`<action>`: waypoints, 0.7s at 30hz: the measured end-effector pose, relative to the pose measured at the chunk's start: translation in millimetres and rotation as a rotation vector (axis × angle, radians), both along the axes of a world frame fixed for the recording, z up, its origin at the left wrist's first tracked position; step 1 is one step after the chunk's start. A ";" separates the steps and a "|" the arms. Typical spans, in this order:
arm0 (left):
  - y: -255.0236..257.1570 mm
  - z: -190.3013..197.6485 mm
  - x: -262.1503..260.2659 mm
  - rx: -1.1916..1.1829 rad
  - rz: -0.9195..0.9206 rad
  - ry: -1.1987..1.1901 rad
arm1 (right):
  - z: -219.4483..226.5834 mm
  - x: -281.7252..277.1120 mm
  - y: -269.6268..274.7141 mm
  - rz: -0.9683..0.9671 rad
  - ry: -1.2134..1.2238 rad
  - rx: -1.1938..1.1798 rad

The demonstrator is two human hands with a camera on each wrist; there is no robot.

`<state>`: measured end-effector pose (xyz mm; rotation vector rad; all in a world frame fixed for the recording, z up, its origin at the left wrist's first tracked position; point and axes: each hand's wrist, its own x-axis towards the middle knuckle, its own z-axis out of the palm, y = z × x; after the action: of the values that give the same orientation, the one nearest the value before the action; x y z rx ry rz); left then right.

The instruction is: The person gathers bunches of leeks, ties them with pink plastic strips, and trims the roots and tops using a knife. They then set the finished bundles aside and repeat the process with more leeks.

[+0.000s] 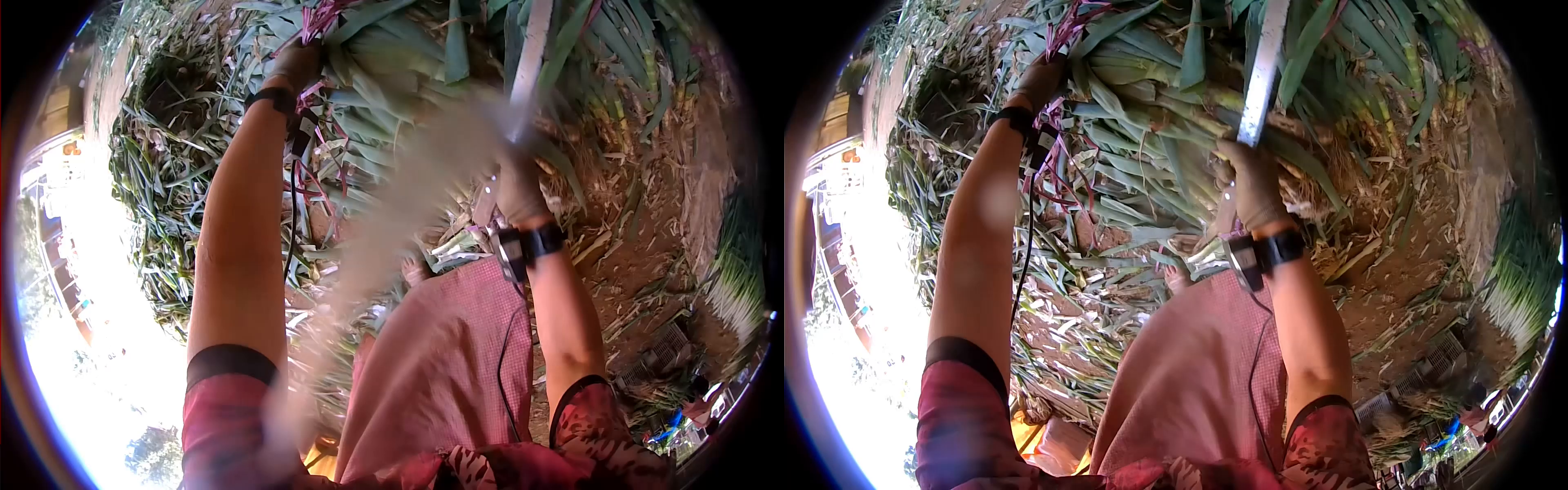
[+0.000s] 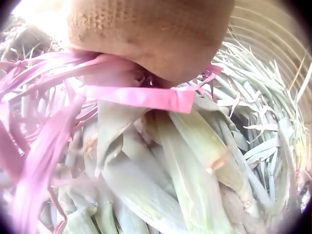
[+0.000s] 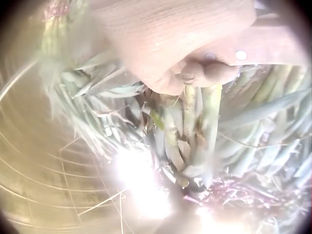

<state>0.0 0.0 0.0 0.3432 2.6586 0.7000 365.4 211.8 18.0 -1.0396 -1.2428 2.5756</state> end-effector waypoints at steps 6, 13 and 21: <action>17.2 92.2 106.1 -0.021 -0.213 -0.035 | 138.6 123.9 -31.9 0.113 -0.268 -0.108; 27.2 91.5 267.9 0.084 -0.348 -0.457 | 255.3 253.1 -25.4 0.051 -0.554 -0.170; -1.7 107.1 453.0 0.029 -0.293 -0.888 | 366.8 400.4 1.2 0.071 -0.661 -0.302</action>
<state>453.0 -1.7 107.1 0.3205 1.7192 0.6047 765.8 213.1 384.7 -2.0604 -1.0007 2.6112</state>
